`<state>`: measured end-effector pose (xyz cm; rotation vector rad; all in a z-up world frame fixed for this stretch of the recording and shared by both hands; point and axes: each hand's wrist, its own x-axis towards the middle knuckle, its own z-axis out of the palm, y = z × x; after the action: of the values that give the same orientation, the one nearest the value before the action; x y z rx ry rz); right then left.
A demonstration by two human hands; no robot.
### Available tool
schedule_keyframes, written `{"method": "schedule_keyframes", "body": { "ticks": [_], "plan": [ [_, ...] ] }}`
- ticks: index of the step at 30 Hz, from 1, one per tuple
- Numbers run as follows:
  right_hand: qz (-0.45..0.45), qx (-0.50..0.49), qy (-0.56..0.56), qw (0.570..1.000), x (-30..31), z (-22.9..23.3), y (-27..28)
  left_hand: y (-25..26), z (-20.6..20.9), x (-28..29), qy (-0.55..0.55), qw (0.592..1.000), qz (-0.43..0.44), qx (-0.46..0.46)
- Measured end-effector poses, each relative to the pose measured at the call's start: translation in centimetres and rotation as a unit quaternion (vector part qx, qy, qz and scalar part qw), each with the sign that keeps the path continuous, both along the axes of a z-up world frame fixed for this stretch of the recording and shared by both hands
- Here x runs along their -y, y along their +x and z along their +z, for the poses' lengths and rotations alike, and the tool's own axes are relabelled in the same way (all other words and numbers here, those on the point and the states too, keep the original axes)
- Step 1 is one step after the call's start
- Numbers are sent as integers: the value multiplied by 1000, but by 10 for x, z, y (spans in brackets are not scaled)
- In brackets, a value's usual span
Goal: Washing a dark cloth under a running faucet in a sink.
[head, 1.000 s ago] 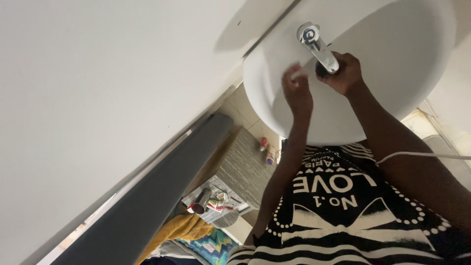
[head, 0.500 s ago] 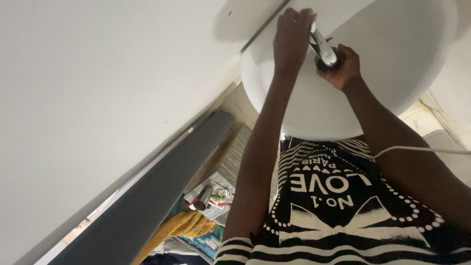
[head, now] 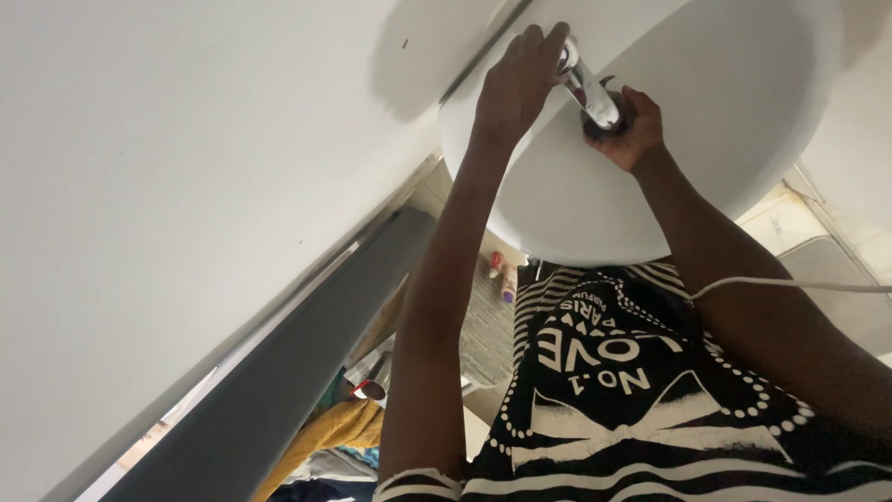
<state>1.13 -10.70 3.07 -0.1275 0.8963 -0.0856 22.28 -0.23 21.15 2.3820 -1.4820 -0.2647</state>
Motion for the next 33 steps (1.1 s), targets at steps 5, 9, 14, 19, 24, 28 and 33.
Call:
{"method": "schedule_keyframes", "body": {
  "ticks": [5, 9, 14, 19, 24, 28, 33],
  "plan": [
    [7, 15, 0, 1000, -3, 0, 10, 2, 4, 5, 1, 1000, 2, -6],
    [248, -46, -314, 915, 7, 11, 20, -2, 14, 11, 8, 999, 22, -40],
    [467, -68, -855, 215, 108, -18, -8, 0, 32, 14, -37, 997, 27, -61],
    [428, -65, -880, 197, 109, 63, -45, -7, 28, 5, -47, 996, 31, -68],
    [367, -158, -807, 434, -4, 111, -32, -6, 24, 9, -41, 995, 54, -75],
    [430, -106, -761, 474, -76, 71, -27, -4, 21, 7, -25, 995, 57, -77],
    [390, 154, -753, 508, -99, 92, -8, -7, 21, 8, -22, 997, 48, -60]
  ]
}}
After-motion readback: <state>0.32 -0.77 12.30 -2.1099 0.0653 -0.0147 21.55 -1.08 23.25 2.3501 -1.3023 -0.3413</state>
